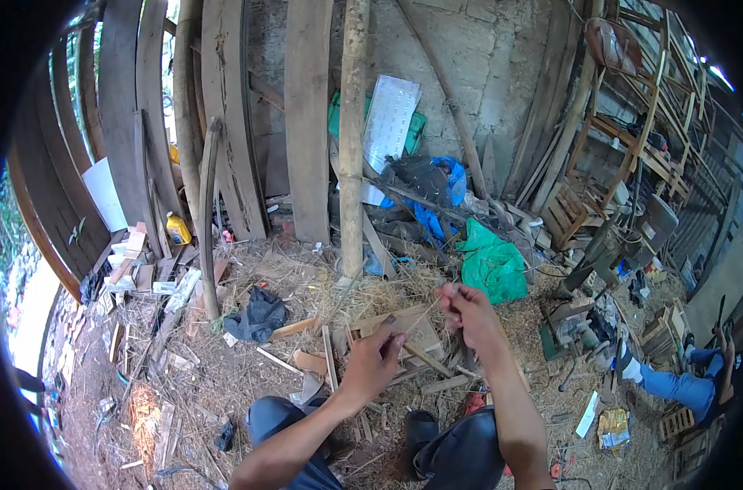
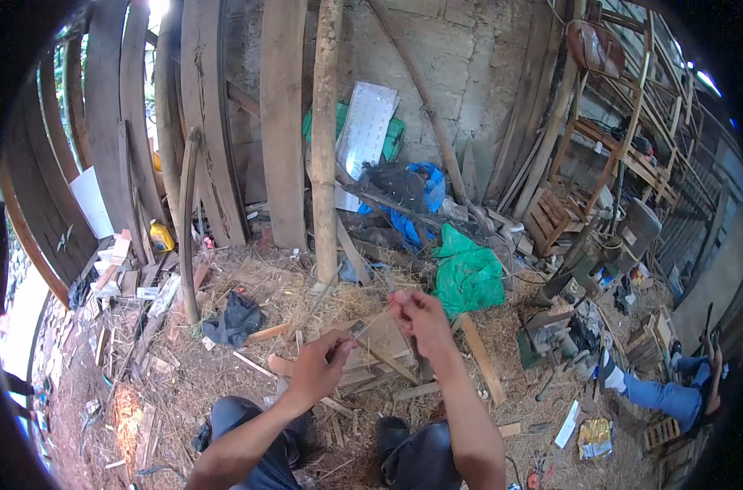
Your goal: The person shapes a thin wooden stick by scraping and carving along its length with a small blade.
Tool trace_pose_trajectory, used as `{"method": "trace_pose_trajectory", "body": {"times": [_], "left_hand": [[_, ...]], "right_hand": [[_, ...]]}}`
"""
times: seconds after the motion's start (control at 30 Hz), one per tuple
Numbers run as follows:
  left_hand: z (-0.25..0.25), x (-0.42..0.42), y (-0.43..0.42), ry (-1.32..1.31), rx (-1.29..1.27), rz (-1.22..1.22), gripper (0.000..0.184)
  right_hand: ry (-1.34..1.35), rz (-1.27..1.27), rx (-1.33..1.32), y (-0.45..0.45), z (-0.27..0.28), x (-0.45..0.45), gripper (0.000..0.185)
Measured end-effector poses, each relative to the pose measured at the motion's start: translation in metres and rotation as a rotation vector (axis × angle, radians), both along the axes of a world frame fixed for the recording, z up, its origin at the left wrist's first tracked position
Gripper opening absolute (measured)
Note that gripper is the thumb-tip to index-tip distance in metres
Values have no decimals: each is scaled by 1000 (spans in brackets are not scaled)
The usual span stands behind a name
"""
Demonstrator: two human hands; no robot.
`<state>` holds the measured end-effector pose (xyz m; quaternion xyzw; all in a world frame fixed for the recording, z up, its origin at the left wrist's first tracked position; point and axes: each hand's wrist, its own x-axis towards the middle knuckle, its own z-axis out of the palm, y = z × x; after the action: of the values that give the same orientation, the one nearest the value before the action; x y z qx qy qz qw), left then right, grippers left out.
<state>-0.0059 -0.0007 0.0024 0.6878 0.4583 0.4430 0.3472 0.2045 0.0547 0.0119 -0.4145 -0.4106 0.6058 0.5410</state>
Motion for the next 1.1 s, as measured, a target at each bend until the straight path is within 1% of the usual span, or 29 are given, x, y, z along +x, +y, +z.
{"method": "trace_pose_trajectory", "body": {"times": [0.03,0.1,0.17,0.27,0.33,0.37,0.47,0.57,0.63,0.7,0.73,0.77,0.8,0.9,1.0,1.07,1.1], "left_hand": [[-4,-1,0,18,1,-12,14],[-14,-1,1,36,1,-25,14],[-23,-1,5,-12,39,-39,15],[-11,-2,5,-34,51,-12,15],[-12,-3,8,-44,25,-2,15],[-12,-2,9,-55,-4,5,15],[-3,1,4,-50,-65,9,15],[-6,1,4,-74,-57,-37,15],[-6,0,4,-100,-47,-63,15],[-7,-1,7,-137,-35,-85,16],[-11,-3,9,-154,-95,-104,16],[-13,-4,10,-171,-156,-122,16],[-14,-4,11,-172,-155,-121,16],[-14,-2,10,-172,-112,-121,16],[-8,0,5,-202,-128,-117,16],[-7,1,5,-120,-58,-99,17],[-4,1,4,-126,-57,-96,17]], "right_hand": [[1,-6,-2,2,0,9,19],[-22,-186,11,7,-3,26,18],[10,-200,24,8,-6,40,18],[88,-244,82,3,-1,39,19],[27,-156,88,-6,10,25,20],[28,-158,88,-9,11,18,20],[-109,174,58,-16,13,-2,20],[-13,185,3,-5,-1,0,21],[31,132,-15,-4,3,1,22],[23,108,-17,-7,9,3,22],[23,106,-17,-10,11,2,22],[-26,160,-21,-13,13,-2,23],[-75,216,-25,-15,13,-7,24],[-100,285,-40,-17,9,-18,24],[-55,249,-50,-11,4,-12,24],[-51,227,-58,-9,4,-5,23],[-43,196,-66,-8,3,-3,23]]}}
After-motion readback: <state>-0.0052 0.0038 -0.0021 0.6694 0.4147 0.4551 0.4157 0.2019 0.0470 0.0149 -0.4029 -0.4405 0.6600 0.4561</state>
